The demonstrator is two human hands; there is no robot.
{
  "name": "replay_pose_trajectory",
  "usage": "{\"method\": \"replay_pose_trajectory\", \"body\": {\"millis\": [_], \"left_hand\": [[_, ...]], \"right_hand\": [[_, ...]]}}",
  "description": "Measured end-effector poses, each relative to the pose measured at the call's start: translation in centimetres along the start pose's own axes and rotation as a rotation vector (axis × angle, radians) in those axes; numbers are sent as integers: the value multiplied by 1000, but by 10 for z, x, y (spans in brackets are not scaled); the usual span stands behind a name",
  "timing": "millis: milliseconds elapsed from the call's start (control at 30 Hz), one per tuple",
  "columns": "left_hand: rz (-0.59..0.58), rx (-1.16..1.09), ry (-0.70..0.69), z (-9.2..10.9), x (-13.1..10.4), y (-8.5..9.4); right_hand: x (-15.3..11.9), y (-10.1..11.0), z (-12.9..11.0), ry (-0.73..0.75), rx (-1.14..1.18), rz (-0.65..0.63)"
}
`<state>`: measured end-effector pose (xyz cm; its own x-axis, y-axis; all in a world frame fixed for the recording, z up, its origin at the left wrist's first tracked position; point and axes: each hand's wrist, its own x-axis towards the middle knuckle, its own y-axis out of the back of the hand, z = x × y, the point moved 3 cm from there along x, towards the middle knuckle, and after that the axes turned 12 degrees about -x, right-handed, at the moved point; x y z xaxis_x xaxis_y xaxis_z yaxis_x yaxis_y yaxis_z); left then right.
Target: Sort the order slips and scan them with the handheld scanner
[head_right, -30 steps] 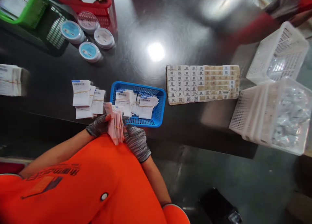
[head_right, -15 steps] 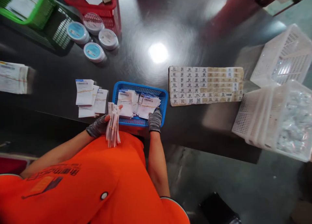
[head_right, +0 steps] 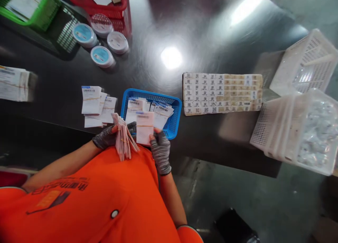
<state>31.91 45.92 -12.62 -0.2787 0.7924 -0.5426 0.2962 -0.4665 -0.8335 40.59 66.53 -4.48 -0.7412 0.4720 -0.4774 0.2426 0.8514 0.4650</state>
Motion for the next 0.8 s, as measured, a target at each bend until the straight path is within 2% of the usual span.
{"method": "replay_pose_trajectory", "body": {"millis": [67, 100, 133, 167, 233, 267, 300, 400, 467, 533, 633, 800], "left_hand": [[5, 20, -4, -1, 0, -2], [15, 21, 3, -1, 0, -1], [29, 12, 7, -1, 0, 0], [48, -8, -1, 0, 0, 2], [81, -49, -34, 2, -1, 7], [92, -59, -43, 3, -1, 8], [100, -59, -44, 4, -2, 9], [93, -7, -54, 3, -3, 3], [72, 15, -103, 3, -3, -3], [58, 15, -127, 3, -4, -7], [53, 4, -71, 2, -5, -6], [53, -6, -12, 2, -3, 2]], "right_hand": [[-9, -14, -9, 123, -7, -225], [-10, -20, -10, 138, 9, -307], [-5, -22, -8, 121, 30, -337], [4, -22, -3, 58, 12, -296], [32, -13, 13, -123, -122, -89], [48, -8, 22, -228, -267, 10], [65, -4, 29, -286, -353, 52], [105, 1, 45, -362, -473, 67], [119, -1, 51, -373, -509, 72], [123, -4, 53, -366, -532, 94], [118, 0, 50, -330, -538, 129], [91, 24, 34, -234, -506, 190]]}}
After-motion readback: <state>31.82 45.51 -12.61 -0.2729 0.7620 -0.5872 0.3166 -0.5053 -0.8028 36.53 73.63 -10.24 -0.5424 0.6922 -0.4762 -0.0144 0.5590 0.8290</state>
